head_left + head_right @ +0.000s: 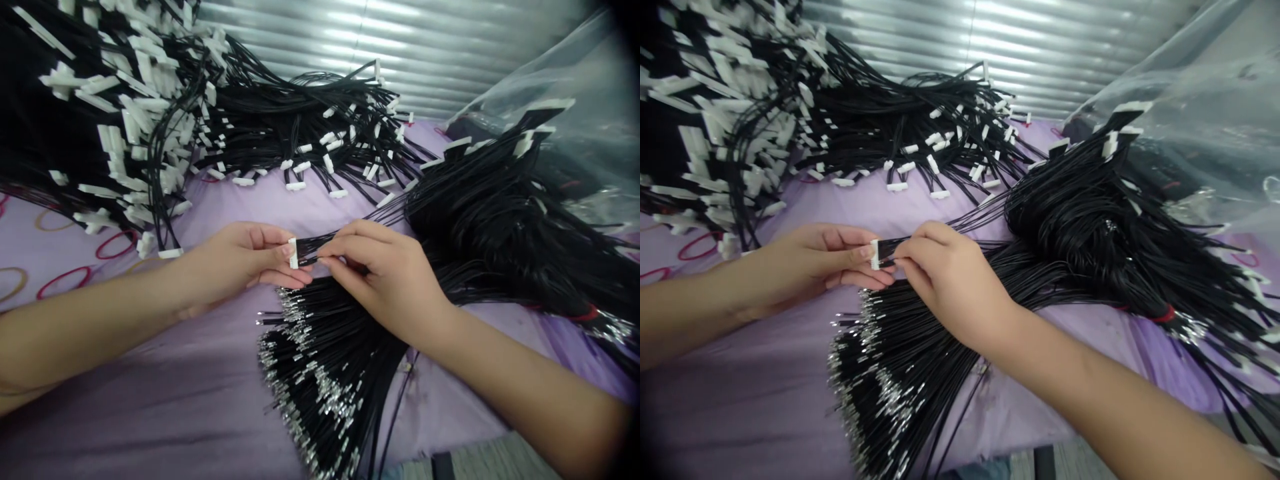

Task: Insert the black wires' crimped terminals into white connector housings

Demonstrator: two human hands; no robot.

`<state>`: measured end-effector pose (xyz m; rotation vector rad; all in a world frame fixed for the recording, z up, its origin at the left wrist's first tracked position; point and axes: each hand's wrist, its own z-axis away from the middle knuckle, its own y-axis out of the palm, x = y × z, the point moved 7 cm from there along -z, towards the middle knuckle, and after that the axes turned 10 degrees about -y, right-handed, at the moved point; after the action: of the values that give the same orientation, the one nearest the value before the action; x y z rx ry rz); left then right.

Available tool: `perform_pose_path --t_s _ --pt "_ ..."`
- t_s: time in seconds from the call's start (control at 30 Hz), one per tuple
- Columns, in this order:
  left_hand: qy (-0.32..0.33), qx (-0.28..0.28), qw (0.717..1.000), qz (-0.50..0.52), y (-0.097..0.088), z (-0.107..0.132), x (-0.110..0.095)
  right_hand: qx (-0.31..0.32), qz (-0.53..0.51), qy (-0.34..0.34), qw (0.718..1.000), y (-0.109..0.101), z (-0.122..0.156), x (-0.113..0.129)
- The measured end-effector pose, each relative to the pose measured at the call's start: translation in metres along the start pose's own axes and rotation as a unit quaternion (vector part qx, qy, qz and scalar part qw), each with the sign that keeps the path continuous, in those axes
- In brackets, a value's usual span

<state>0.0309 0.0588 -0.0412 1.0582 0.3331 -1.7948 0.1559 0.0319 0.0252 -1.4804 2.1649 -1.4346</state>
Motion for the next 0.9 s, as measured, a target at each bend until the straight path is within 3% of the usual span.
perform_pose_path --t_s 0.47,0.73,0.9 --pt "-0.013 -0.016 1.000 0.001 0.000 0.000 0.001 0.011 0.049 -0.017 0.999 0.009 0.000 0.005" --pt "-0.036 0.015 0.999 0.024 0.005 0.003 0.001 0.000 0.033 -0.019 0.999 0.009 0.001 0.007" --pt "-0.030 -0.033 0.999 0.009 0.002 0.005 -0.001 0.025 0.009 0.026 0.999 0.012 -0.003 0.002"
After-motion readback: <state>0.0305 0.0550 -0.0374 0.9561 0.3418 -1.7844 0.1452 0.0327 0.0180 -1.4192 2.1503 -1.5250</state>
